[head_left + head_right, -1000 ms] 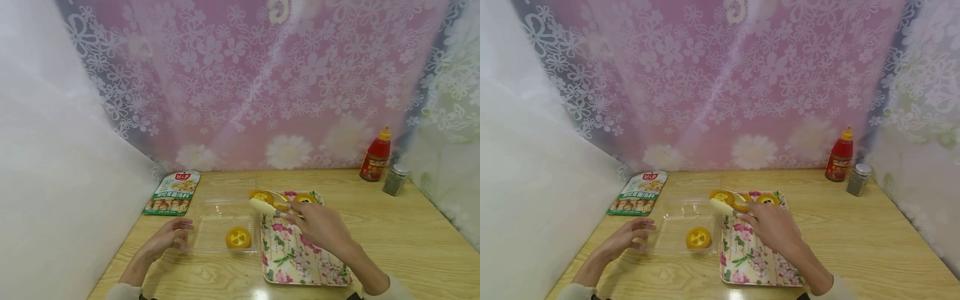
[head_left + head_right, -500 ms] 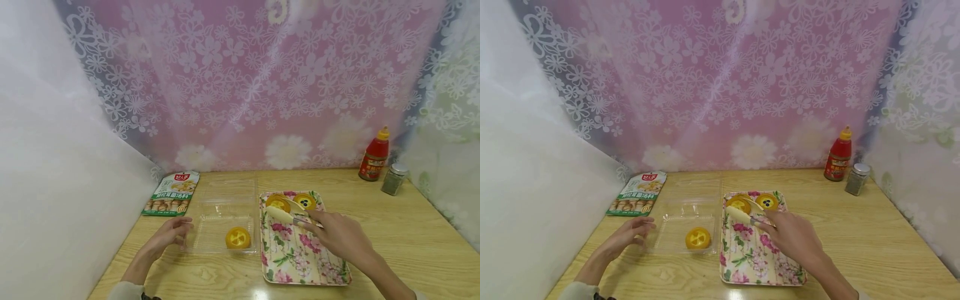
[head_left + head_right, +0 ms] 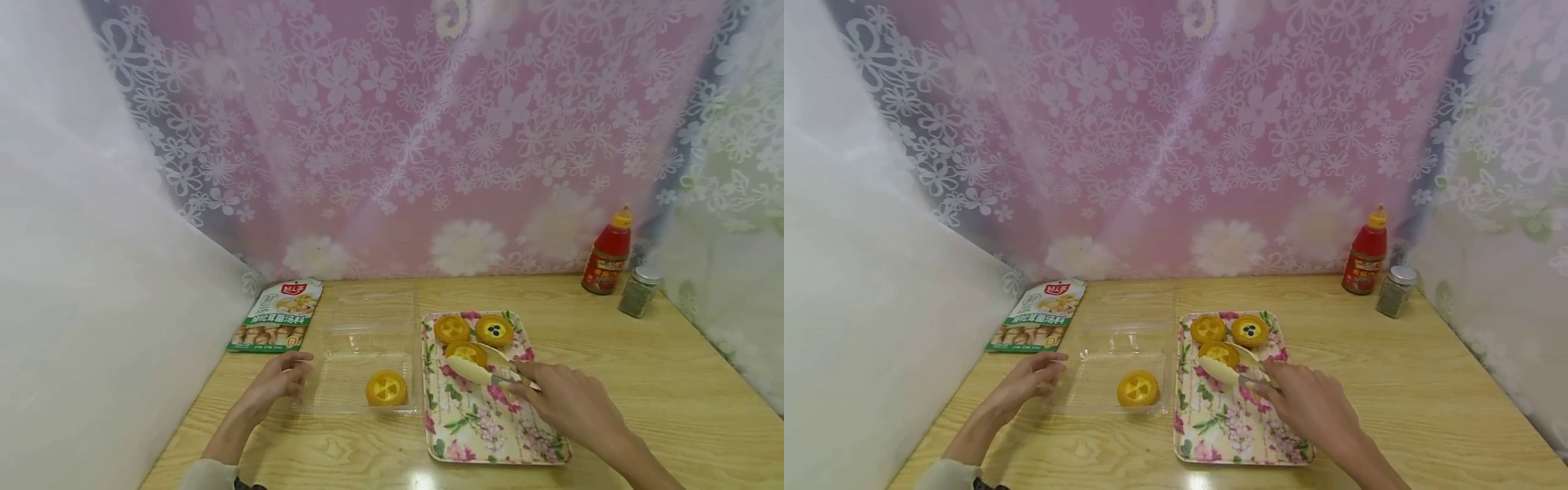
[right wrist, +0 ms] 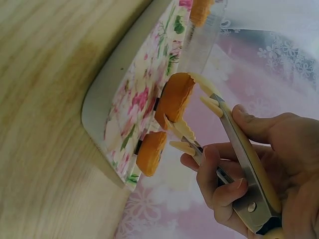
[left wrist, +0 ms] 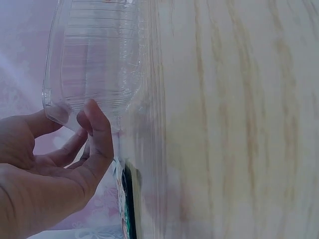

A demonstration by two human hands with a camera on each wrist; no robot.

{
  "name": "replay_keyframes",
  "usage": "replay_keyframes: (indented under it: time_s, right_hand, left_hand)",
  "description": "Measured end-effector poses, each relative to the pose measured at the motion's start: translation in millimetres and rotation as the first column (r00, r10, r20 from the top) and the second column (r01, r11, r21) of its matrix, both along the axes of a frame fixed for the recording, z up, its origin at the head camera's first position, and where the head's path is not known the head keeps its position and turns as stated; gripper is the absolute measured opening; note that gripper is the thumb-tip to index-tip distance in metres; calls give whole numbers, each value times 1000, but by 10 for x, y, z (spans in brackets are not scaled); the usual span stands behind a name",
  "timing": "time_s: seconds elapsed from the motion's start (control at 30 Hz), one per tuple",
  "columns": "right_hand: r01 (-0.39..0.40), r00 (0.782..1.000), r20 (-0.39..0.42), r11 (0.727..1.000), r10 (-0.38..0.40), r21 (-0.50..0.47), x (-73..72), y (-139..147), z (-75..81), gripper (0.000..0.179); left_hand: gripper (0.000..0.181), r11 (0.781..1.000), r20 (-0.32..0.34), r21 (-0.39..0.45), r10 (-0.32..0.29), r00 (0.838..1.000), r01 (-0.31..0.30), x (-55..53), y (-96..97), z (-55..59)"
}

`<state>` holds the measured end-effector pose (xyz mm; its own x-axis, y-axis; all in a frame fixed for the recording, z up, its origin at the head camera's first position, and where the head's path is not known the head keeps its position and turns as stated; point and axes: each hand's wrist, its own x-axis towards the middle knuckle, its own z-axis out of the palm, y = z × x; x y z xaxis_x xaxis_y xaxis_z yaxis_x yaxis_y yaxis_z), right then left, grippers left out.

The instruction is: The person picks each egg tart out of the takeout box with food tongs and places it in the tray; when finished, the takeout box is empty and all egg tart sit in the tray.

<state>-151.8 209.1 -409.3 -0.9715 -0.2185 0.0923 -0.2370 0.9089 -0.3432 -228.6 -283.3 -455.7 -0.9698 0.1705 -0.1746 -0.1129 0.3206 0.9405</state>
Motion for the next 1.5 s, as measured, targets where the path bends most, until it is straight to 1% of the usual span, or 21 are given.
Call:
replay_keyframes:
  time_s: [0.13, 0.23, 0.53, 0.83, 0.97, 1.1, 1.23, 1.3, 1.37, 1.5]
  right_hand:
    - [0, 1000, 2, 1000, 0, 0, 15, -3, -40, 48]
    - [3, 1000, -4, 1000, -3, 0, 22, -11, -58, 48]
    - [-4, 1000, -11, 1000, 3, -13, 20, -29, -128, 47]
    - [-18, 999, -44, 1000, 18, -11, 21, -11, -164, 44]
    - [-24, 998, -53, 1000, 23, -13, 20, -4, -157, 45]
    - [-27, 999, -42, 1000, 26, -8, 14, 23, -133, 54]
    - [-13, 1000, -17, 1000, 13, 9, 19, 56, -82, 62]
    - [-10, 1000, -10, 1000, 10, -1, 27, 71, -54, 64]
    - [-16, 999, -34, 1000, 15, -9, 36, 85, -23, 66]
    - [-35, 992, -120, 999, 32, -24, 52, 85, 50, 65]
  left_hand:
    - [44, 999, -10, -16, 28, 1000, -28, 3, 6, 12]
    - [43, 999, -17, -25, 34, 999, -35, 3, 9, 17]
    - [43, 999, -13, -25, 31, 999, -31, -2, 8, -6]
    - [44, 999, -3, -20, 25, 1000, -25, 2, 8, -8]
    - [44, 1000, 5, -15, 24, 1000, -24, -3, 4, -8]
    - [45, 1000, 8, -10, 20, 1000, -20, -7, 2, -12]
    - [45, 1000, 16, -9, 19, 1000, -19, -2, 2, -10]
    - [45, 1000, 22, -7, 18, 1000, -18, 2, 2, -7]
    - [45, 1000, 23, -8, 15, 1000, -15, 2, 1, -5]
    - [46, 1000, 20, -6, 5, 1000, -5, -12, -2, 4]
